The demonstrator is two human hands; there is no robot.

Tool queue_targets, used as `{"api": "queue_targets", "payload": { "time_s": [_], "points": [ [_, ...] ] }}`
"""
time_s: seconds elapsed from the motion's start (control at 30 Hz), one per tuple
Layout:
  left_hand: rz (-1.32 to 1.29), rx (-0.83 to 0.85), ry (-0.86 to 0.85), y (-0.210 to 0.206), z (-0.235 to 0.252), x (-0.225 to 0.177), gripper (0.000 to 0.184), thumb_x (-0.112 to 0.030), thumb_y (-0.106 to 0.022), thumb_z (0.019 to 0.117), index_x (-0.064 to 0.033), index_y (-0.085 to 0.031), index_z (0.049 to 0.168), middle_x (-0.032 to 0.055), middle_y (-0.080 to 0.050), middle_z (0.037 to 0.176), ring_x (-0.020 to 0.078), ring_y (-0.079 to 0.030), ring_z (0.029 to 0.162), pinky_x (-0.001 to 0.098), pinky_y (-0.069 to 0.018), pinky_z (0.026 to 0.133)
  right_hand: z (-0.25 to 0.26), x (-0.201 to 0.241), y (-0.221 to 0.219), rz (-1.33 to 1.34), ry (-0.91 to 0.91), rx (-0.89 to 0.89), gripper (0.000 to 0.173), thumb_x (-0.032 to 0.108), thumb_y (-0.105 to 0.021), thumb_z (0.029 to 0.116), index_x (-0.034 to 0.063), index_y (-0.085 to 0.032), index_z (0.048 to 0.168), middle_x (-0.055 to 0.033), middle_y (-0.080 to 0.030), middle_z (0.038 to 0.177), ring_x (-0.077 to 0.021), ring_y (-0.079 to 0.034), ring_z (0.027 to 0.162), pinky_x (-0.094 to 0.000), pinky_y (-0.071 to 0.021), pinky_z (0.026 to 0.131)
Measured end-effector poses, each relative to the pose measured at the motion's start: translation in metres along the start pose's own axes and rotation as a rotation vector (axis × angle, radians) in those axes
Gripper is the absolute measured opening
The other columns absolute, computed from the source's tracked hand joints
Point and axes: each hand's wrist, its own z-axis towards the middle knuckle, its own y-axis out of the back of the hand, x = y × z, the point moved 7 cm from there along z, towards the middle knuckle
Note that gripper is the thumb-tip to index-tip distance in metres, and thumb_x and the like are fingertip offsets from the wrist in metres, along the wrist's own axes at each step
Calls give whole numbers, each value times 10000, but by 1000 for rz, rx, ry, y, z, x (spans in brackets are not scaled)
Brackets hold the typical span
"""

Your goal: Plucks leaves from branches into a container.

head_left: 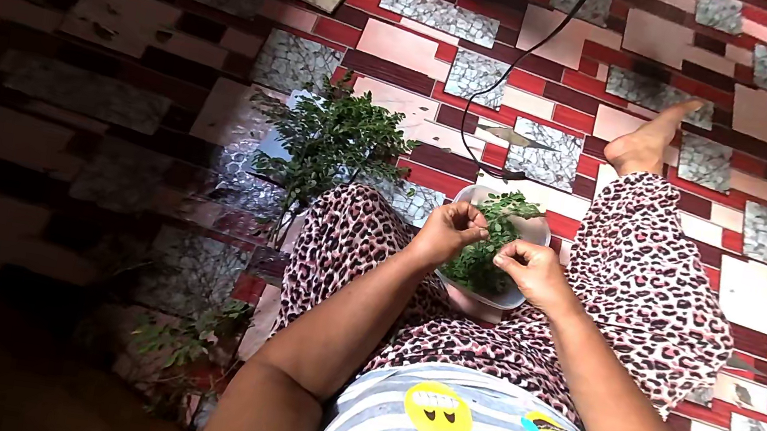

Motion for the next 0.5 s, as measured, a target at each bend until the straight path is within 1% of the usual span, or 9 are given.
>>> {"api": "queue_targets", "payload": {
  "time_s": [0.07, 0.13, 0.17, 0.2, 0.27, 0.3, 0.37, 0.43, 0.5],
  "points": [
    [-90, -36, -19, 9, -1, -6, 112, 50, -677, 898, 0, -623, 982, 25, -660, 855, 87, -644, 783, 287, -569, 778, -2, -5, 0, -129, -42, 54, 118, 78, -674, 977, -23, -712, 929, -125, -692, 972, -196, -657, 905, -408, -542, 859],
    [-269, -25, -27, 16, -3, -11, 124, 47, -636, 920, -44, -607, 999, 18, -672, 871, 110, -668, 807, 313, -583, 808, -4, -8, -4, -242, -94, 114, 223, 109, -570, 1048, -53, -722, 1060, -194, -686, 1165, -300, -654, 1100, -509, -495, 1001],
    [-366, -4, -35, 18, -4, -14, 138, 48, -614, 929, -68, -603, 1003, 15, -674, 882, 118, -672, 815, 318, -582, 813, -5, -8, -4, -271, -108, 111, 246, 103, -537, 1061, -61, -720, 1080, -209, -682, 1177, -324, -650, 1118, -530, -482, 1014],
    [-452, 17, -49, 20, -5, -16, 151, 45, -598, 934, -89, -607, 1005, 12, -679, 889, 121, -674, 819, 318, -579, 814, -5, -8, -3, -288, -118, 87, 238, 96, -543, 1055, -57, -725, 1058, -211, -694, 1128, -329, -661, 1079, -541, -492, 988],
    [-585, 52, -90, 24, -7, -19, 163, 29, -590, 945, -121, -622, 1001, 16, -695, 893, 124, -682, 833, 317, -575, 823, -4, -11, -2, -285, -142, 34, 161, 102, -645, 998, -35, -709, 943, -189, -691, 968, -313, -667, 924, -541, -525, 865],
    [-625, 61, -108, 26, -7, -20, 159, 12, -596, 948, -137, -624, 996, 11, -690, 890, 124, -676, 840, 315, -567, 828, -2, -12, -2, -274, -141, 17, 147, 98, -707, 954, -33, -687, 890, -186, -678, 929, -312, -657, 877, -541, -529, 820],
    [-676, 57, -126, 30, -7, -21, 145, -20, -590, 958, -158, -623, 990, 2, -676, 891, 121, -665, 841, 311, -563, 834, 1, -15, -9, -236, -93, 33, 127, 67, -761, 898, -31, -681, 884, -184, -670, 980, -307, -655, 913, -521, -541, 842],
    [-698, 19, -120, 34, -5, -19, 133, -20, -563, 979, -139, -622, 996, 18, -673, 884, 131, -664, 824, 312, -564, 820, 5, -17, -26, -205, -12, 100, 88, 44, -718, 919, -20, -729, 980, -187, -684, 1080, -302, -670, 1009, -501, -549, 924],
    [-674, -49, -80, 37, -4, -16, 135, -7, -530, 998, -119, -606, 1003, 34, -678, 883, 139, -671, 815, 312, -570, 816, 10, -17, -45, -248, 30, 167, 167, 51, -655, 958, 1, -739, 1094, -212, -675, 1176, -337, -661, 1104, -531, -525, 991]
  ]
}}
